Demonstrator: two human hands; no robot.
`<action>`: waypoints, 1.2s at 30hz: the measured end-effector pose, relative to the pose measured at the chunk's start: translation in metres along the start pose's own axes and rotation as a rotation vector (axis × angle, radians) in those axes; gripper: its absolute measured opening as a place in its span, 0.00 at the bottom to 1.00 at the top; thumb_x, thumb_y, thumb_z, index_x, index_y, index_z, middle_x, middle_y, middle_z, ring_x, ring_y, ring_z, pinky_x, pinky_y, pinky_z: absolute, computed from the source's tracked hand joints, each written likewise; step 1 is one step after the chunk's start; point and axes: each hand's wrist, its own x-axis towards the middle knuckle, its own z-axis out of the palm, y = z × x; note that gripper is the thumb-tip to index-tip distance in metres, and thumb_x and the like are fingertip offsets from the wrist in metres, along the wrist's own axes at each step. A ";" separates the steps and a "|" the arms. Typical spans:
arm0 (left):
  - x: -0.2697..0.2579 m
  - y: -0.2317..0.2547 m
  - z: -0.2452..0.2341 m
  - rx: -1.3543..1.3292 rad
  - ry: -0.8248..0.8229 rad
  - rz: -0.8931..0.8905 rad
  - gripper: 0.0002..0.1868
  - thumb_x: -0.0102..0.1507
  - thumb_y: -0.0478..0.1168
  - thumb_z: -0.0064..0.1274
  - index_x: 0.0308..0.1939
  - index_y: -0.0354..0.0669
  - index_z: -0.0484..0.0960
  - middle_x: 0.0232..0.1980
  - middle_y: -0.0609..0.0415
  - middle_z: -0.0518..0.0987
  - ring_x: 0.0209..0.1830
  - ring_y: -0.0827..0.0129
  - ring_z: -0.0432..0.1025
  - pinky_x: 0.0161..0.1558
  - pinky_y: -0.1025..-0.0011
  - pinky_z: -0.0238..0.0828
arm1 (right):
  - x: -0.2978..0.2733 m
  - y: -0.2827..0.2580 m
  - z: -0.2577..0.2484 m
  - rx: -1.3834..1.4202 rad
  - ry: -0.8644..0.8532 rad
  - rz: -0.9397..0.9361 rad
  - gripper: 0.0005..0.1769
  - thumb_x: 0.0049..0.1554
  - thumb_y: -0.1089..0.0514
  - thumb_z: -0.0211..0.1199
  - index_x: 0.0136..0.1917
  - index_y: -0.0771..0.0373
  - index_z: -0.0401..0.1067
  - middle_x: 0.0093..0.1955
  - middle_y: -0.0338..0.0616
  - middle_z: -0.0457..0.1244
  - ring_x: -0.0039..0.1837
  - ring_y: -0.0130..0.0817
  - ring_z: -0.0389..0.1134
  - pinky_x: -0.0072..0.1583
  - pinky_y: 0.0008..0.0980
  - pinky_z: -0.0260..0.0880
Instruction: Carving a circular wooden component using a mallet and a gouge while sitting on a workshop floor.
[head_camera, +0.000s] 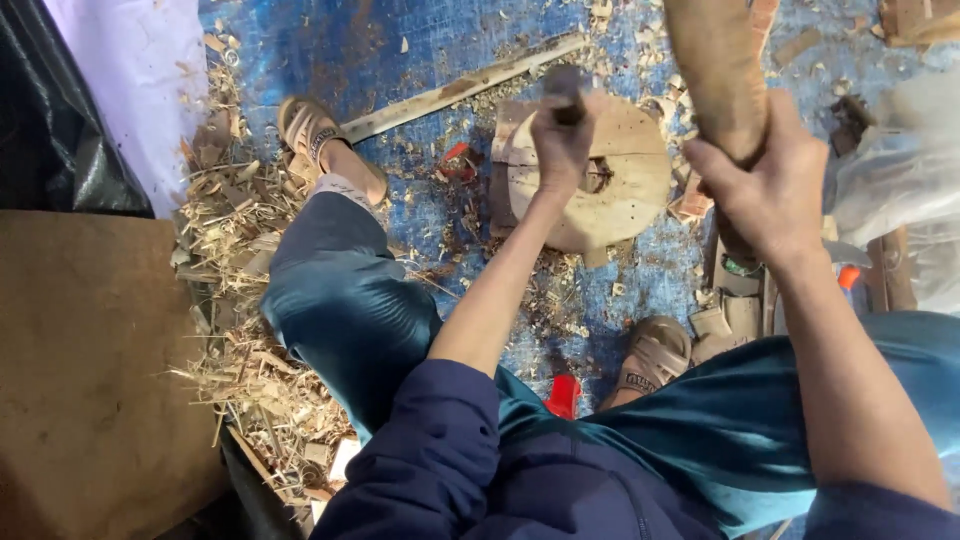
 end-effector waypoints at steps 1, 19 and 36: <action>0.000 0.021 -0.003 -0.124 0.016 0.025 0.08 0.57 0.37 0.60 0.37 0.48 0.76 0.31 0.63 0.78 0.26 0.76 0.69 0.31 0.79 0.69 | 0.001 0.003 -0.001 0.052 0.023 -0.035 0.17 0.65 0.67 0.72 0.55 0.77 0.64 0.44 0.58 0.65 0.39 0.43 0.65 0.40 0.37 0.68; -0.027 -0.025 -0.028 0.932 -0.273 -0.006 0.17 0.54 0.35 0.64 0.45 0.35 0.79 0.37 0.45 0.80 0.29 0.56 0.77 0.30 0.61 0.77 | -0.008 0.014 -0.011 0.693 0.126 0.492 0.16 0.68 0.56 0.62 0.64 0.63 0.61 0.42 0.34 0.62 0.35 0.22 0.65 0.38 0.19 0.69; -0.011 -0.028 -0.028 1.015 -0.389 -0.051 0.13 0.55 0.29 0.58 0.43 0.26 0.78 0.31 0.39 0.82 0.25 0.52 0.80 0.24 0.62 0.79 | -0.002 0.024 0.008 0.663 0.069 0.571 0.14 0.67 0.57 0.63 0.62 0.62 0.64 0.43 0.35 0.63 0.35 0.21 0.65 0.36 0.18 0.67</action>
